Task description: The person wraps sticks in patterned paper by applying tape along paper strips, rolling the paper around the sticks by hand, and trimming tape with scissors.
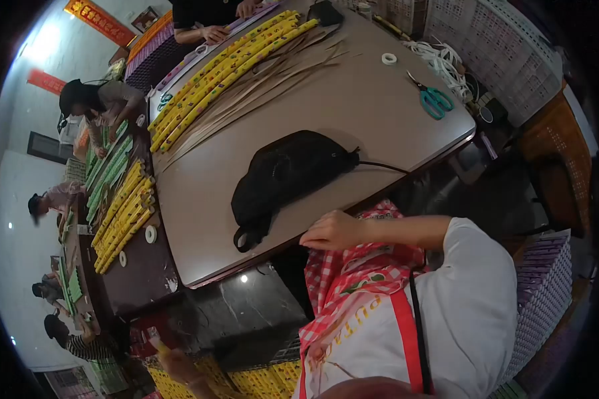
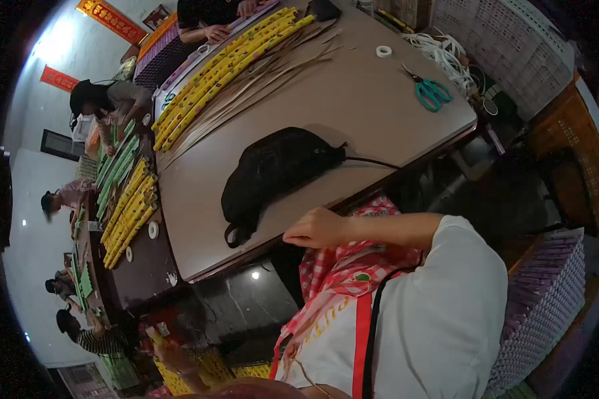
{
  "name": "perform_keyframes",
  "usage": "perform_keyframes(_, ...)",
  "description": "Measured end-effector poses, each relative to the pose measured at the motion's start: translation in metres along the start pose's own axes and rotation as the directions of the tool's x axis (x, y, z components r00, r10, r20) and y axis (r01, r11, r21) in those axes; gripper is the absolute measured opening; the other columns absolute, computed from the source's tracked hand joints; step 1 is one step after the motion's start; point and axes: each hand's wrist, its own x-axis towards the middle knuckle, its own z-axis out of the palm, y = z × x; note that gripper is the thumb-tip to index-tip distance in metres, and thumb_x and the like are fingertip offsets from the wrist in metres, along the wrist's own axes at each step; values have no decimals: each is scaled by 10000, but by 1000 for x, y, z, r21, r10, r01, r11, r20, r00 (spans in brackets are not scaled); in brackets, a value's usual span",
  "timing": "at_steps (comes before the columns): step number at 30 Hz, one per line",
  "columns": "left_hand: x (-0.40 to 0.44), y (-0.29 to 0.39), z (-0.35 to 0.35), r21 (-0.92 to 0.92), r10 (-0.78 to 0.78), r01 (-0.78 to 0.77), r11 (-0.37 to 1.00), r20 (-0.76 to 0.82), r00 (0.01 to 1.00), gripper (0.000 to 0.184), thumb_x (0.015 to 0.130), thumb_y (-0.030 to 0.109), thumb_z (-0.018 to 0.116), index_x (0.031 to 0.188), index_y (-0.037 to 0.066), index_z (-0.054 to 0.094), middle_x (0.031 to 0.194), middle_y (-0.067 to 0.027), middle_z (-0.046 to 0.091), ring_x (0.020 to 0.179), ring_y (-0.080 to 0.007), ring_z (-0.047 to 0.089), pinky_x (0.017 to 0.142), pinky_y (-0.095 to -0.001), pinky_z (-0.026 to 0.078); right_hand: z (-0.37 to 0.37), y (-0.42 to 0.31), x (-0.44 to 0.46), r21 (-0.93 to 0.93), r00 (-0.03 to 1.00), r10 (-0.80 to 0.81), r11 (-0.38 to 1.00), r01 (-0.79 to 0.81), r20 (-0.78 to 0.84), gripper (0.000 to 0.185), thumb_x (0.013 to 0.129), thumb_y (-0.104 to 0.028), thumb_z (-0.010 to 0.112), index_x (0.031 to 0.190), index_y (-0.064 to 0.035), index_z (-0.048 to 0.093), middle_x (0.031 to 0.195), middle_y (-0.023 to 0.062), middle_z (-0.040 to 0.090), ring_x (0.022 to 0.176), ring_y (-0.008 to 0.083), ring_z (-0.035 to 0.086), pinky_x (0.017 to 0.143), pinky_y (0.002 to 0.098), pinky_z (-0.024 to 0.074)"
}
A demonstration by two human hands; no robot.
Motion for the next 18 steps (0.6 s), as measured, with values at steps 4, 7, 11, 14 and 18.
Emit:
perform_keyframes(4,109,205,-121,-285,319,-349,893,-146,936,340,740,164,506,1036,0,472,901,-198,546,817,-386,536,670,-462,432,20,-14,24,179,978,76,983,-41,-192,163,795,-166,606,929,-73,611,750,76,626,662,211,616,597,291,495)
perform_keyframes(7,132,342,-181,-232,498,-544,806,-233,836,242,725,158,534,903,21,443,861,-173,526,775,-365,535,632,-453,440,5,-28,56,499,957,240,857,-130,-162,283,806,-197,592,1052,-70,532,759,71,606,634,191,607,575,300,484)
perform_keyframes(11,113,492,-217,-274,686,-817,507,-445,575,235,713,130,555,909,21,481,861,-124,543,778,-264,567,608,-342,500,-38,-20,93,419,859,353,889,-184,-371,398,760,-196,628,1100,-40,494,968,113,569,801,223,588,712,315,467)
perform_keyframes(14,69,572,-238,-225,804,-894,388,-392,448,259,726,118,558,967,35,510,887,-98,558,791,-229,574,596,-303,504,-52,27,83,9,777,122,989,-148,-618,346,766,-233,626,1051,-57,537,995,84,567,911,209,537,799,334,425)
perform_keyframes(18,33,644,-244,-251,831,-922,294,-411,376,220,762,144,540,959,48,516,875,-97,566,801,-237,576,597,-300,494,-99,57,66,782,587,683,609,-128,-436,232,781,-294,648,819,-86,553,745,-2,537,644,53,493,592,216,429)
